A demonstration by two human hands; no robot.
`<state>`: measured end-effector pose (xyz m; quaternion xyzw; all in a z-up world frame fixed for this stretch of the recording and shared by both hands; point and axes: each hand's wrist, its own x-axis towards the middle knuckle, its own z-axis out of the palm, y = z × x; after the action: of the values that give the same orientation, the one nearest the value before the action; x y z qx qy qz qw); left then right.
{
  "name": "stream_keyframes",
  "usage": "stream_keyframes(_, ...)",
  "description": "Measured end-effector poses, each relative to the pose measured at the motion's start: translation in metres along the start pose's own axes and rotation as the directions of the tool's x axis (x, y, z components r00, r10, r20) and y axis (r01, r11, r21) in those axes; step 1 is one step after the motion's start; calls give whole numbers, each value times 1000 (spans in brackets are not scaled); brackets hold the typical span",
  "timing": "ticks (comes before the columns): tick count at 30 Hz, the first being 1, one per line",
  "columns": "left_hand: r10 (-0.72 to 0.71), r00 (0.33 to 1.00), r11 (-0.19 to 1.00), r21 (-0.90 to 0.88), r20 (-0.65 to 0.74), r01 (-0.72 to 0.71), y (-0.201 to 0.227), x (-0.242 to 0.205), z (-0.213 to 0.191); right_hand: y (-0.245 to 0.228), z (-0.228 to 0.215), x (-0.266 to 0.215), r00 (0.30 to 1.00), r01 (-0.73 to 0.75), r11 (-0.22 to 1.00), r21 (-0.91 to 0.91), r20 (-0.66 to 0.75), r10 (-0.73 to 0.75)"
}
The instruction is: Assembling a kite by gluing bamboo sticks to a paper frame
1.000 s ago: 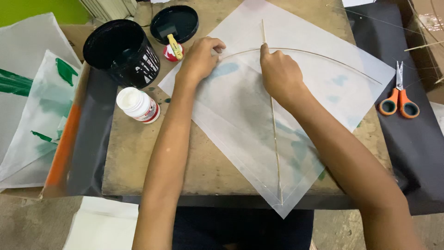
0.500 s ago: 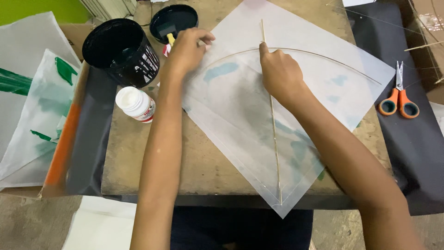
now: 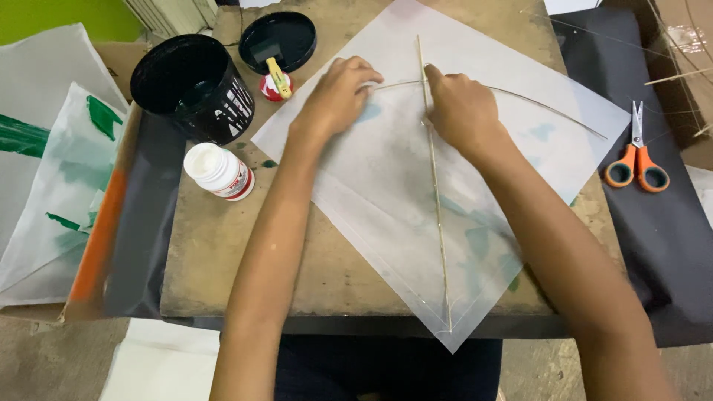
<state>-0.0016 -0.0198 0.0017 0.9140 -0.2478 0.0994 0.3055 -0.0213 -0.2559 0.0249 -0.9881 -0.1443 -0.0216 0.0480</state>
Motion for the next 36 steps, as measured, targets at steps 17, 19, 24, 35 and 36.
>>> stream_keyframes(17, 23, 988, 958, 277, 155, -66, 32, -1, 35, 36, -10, 9, 964, 207, 920, 333, 92, -250)
stream_keyframes(19, 53, 994, 944, 319, 96, -81, 29, -2, 40, 42, -2, 12, 954, 255, 926, 280, 85, -288)
stream_keyframes(24, -109, 982, 944, 325, 155, 54, 37, -2, 35, 31, -23, -7, 952, 273, 933, 232, 75, -297)
stream_keyframes(35, -154, 974, 951, 293, 166, 101, 40, 20, 28, 46, -11, 2, 937, 325, 921, 212, 61, -345)
stream_keyframes(36, -143, 978, 949, 303, 154, 91, 40, 22, 27, 46, -11, 2, 938, 324, 917, 233, 49, -344)
